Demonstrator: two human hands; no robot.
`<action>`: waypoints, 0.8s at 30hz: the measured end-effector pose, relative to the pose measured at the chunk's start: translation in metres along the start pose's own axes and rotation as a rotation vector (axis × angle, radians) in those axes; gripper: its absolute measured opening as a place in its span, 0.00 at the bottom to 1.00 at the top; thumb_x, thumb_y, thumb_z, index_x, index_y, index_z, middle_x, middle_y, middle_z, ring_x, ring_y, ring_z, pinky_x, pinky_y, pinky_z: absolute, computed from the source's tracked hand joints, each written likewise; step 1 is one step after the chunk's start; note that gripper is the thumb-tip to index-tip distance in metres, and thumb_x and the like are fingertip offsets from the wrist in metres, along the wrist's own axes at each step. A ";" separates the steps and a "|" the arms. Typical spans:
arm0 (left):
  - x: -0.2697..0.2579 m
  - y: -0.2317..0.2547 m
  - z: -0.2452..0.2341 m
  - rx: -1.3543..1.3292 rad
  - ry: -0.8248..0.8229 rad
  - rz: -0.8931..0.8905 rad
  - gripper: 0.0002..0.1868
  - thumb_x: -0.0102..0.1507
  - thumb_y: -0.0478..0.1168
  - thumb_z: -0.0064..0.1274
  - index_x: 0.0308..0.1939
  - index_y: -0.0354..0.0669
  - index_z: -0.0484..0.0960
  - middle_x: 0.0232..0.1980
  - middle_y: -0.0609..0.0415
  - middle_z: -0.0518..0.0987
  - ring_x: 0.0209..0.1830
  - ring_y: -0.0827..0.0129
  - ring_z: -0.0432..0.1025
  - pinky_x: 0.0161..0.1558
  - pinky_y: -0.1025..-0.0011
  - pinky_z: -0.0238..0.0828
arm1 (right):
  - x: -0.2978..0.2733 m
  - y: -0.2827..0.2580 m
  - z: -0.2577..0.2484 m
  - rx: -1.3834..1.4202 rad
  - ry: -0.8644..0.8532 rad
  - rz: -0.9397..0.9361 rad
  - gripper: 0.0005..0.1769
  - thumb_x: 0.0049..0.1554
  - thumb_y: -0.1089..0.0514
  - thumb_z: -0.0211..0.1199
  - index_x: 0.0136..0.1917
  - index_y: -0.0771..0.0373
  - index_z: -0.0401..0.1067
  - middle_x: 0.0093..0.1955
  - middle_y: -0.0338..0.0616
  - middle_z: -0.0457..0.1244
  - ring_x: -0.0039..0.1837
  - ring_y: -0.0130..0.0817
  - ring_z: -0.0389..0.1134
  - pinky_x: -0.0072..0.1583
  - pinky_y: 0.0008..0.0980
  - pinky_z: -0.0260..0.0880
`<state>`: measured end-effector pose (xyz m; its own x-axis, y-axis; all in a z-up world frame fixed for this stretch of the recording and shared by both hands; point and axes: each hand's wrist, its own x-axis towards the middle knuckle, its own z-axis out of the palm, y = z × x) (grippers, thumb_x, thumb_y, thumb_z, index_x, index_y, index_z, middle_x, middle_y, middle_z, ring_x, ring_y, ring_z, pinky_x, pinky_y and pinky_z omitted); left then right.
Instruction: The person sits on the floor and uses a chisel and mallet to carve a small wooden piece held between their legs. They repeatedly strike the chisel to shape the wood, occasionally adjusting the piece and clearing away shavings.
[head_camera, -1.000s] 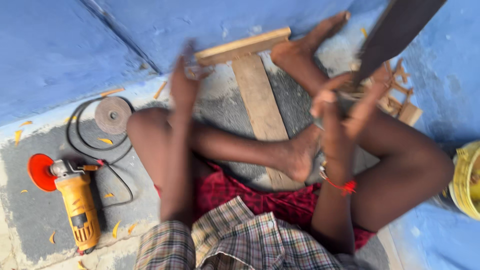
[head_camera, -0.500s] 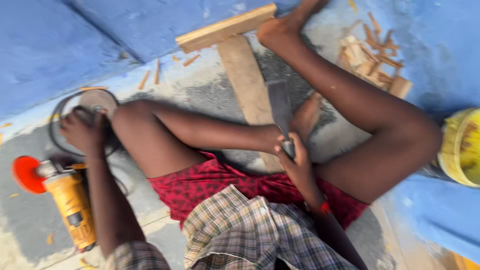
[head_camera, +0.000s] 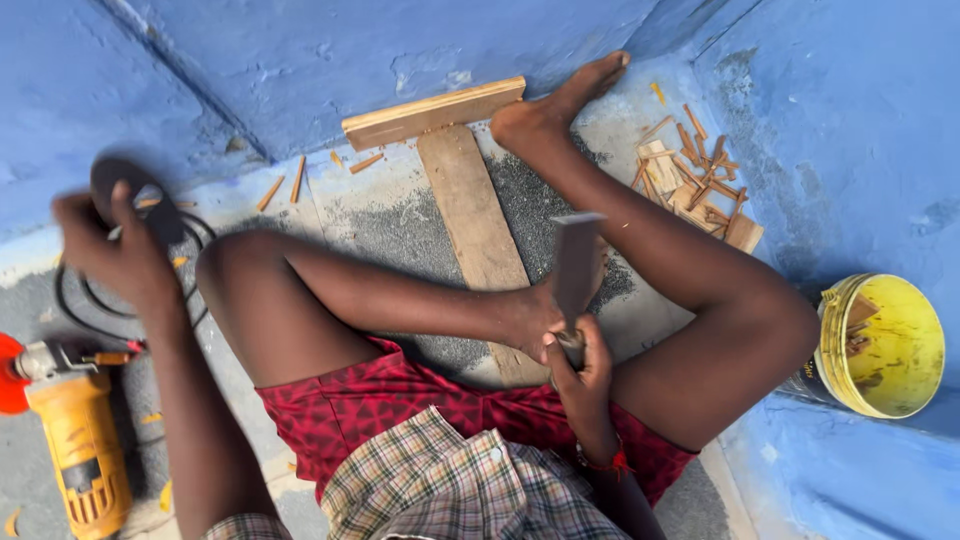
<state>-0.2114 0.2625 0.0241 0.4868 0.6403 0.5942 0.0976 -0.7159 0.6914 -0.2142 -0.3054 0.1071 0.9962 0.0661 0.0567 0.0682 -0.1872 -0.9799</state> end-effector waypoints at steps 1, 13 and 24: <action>0.001 0.021 0.013 -0.149 -0.011 -0.011 0.07 0.73 0.33 0.54 0.45 0.33 0.73 0.39 0.55 0.72 0.37 0.70 0.63 0.42 0.65 0.65 | 0.001 -0.003 -0.004 -0.071 -0.003 -0.076 0.07 0.63 0.64 0.64 0.52 0.63 0.67 0.39 0.33 0.62 0.40 0.19 0.61 0.42 0.21 0.63; -0.104 0.143 0.250 -0.473 -0.776 -0.457 0.13 0.69 0.40 0.59 0.37 0.31 0.80 0.28 0.50 0.79 0.23 0.71 0.74 0.26 0.70 0.72 | 0.076 -0.046 -0.001 -0.516 -0.235 -0.321 0.31 0.59 0.64 0.66 0.73 0.62 0.62 0.52 0.56 0.65 0.48 0.41 0.68 0.49 0.36 0.69; -0.118 0.128 0.273 -0.346 -0.607 -0.271 0.12 0.62 0.37 0.61 0.46 0.34 0.81 0.33 0.44 0.83 0.29 0.62 0.77 0.35 0.66 0.73 | 0.185 -0.010 0.043 -0.925 -0.633 -0.470 0.32 0.62 0.50 0.64 0.77 0.43 0.63 0.44 0.56 0.65 0.44 0.56 0.68 0.47 0.50 0.70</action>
<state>-0.0194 0.0195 -0.0692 0.8875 0.4441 0.1229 0.0525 -0.3624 0.9306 -0.0331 -0.2490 0.1194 0.6791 0.7340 0.0134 0.6861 -0.6280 -0.3673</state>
